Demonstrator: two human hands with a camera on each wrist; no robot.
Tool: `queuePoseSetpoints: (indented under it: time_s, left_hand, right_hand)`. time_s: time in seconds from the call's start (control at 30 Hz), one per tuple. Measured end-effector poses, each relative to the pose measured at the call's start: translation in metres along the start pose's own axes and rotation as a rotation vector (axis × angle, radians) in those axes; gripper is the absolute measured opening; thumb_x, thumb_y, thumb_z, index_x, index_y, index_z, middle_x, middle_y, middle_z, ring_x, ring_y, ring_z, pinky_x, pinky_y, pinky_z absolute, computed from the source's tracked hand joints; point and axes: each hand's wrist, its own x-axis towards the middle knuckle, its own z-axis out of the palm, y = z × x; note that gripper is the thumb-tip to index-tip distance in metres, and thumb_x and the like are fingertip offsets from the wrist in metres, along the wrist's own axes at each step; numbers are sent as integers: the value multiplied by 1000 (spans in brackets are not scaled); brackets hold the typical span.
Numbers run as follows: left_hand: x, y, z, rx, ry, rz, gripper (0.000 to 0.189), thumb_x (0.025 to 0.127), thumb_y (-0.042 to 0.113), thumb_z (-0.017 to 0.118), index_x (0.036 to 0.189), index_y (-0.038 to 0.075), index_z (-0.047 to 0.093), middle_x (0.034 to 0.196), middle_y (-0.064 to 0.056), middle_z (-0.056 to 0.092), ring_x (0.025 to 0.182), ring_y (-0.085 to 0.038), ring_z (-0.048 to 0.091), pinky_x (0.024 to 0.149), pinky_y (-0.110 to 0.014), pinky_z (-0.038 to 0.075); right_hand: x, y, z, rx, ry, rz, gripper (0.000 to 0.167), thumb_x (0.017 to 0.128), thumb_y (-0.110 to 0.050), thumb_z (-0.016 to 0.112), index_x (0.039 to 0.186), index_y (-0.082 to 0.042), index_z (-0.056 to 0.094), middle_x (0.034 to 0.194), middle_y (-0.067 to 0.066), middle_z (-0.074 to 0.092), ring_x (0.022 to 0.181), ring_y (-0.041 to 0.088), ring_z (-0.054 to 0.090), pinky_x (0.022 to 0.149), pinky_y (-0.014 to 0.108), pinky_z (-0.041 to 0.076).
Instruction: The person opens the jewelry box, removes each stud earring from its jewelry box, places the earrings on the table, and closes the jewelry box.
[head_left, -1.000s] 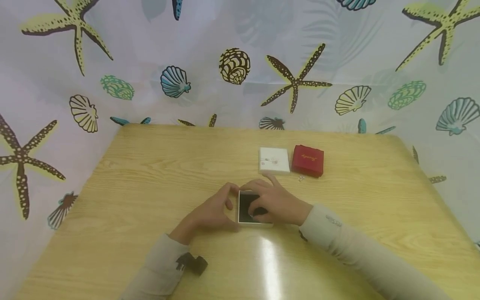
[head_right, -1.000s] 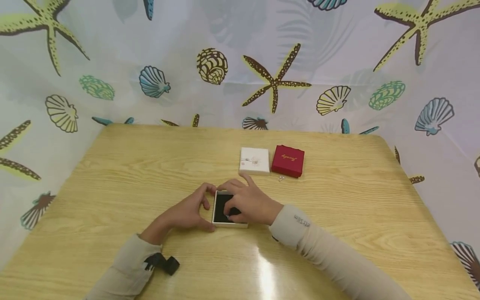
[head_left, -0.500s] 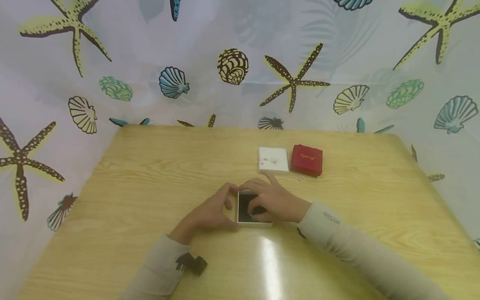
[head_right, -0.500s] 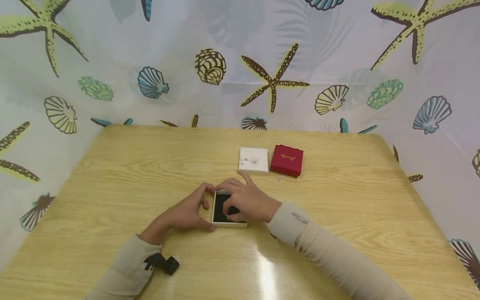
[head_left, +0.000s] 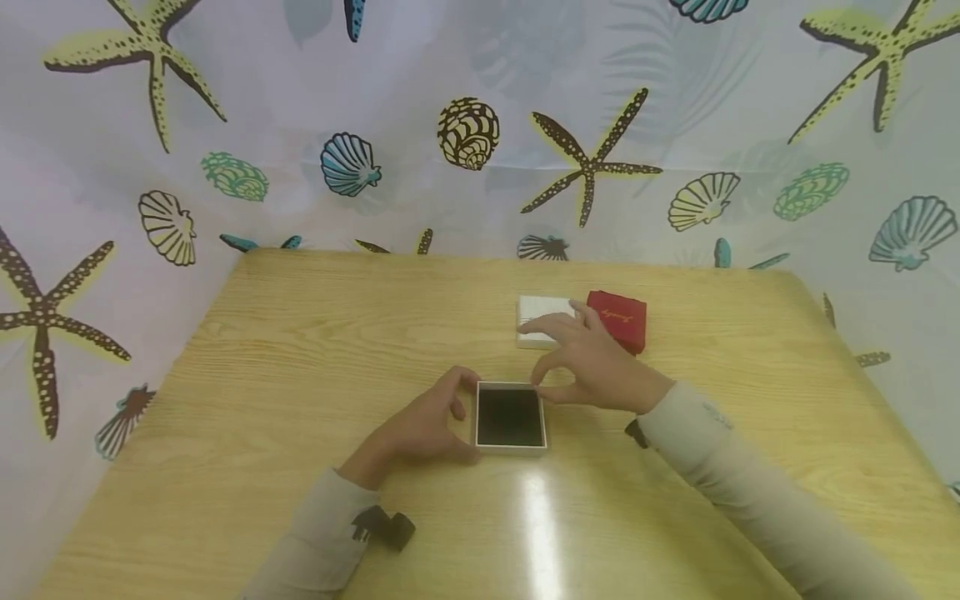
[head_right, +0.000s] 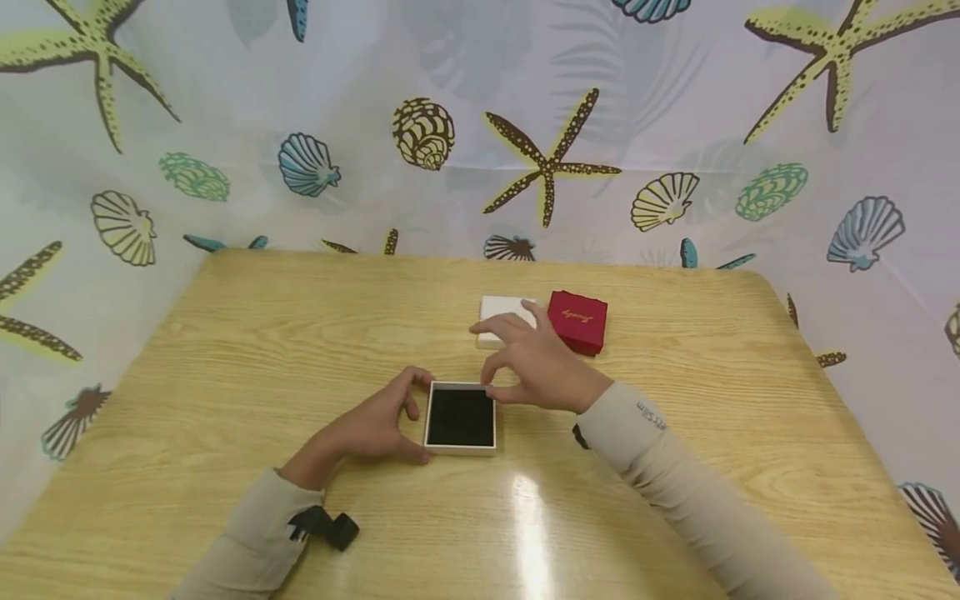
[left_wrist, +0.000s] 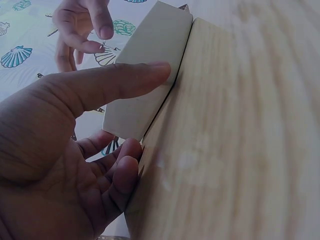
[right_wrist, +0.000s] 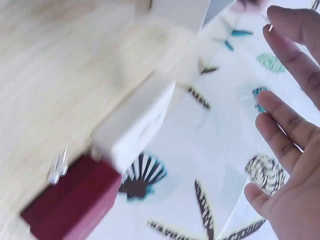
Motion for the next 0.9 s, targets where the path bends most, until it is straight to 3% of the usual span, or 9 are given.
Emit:
queuePoseSetpoints:
  time_s: [0.13,0.3,0.4,0.57,0.9]
  left_hand:
    - [0,0,-1,7,3,-6,88,67,19,91,138,20,40,127,-6,53,105,-22,54,82,-34,47]
    - [0,0,-1,-9,3,-14,89,66,19,92,138,20,40,125,-8,54,105,-23,54,82,-34,47]
    - [-1,0,-1,-17,5,-23,89,66,19,92,139,20,40,128,-7,53,106,-23,54,83,-35,47]
    - [-1,-1,-1,-26,8,-32,90,66,18,92,139,21,40,131,-5,52,108,-23,54,83,-35,47]
    - [0,-1,-1,-22,-2,-25,89,65,20,92,138,22,40,129,-6,53,107,-23,54,83,-35,47]
  right_hand:
    - [-10,22,-10,-35,19,59,15,73,-20,87,80,-25,75,136,12,60,131,33,52,113,69,17]
    - [-25,46,-13,-68,-46,189,10,77,-18,82,83,-25,76,141,13,57,136,36,46,115,70,11]
    - [-32,57,-11,-146,-67,230,7,78,-16,80,80,-22,76,139,13,59,136,36,46,115,71,10]
    - [-38,65,-8,-319,-78,217,8,74,-13,80,74,-19,75,134,14,61,130,35,50,114,71,16]
    - [-37,69,1,-454,-71,163,16,75,-10,77,64,-19,70,125,10,65,124,31,52,112,71,21]
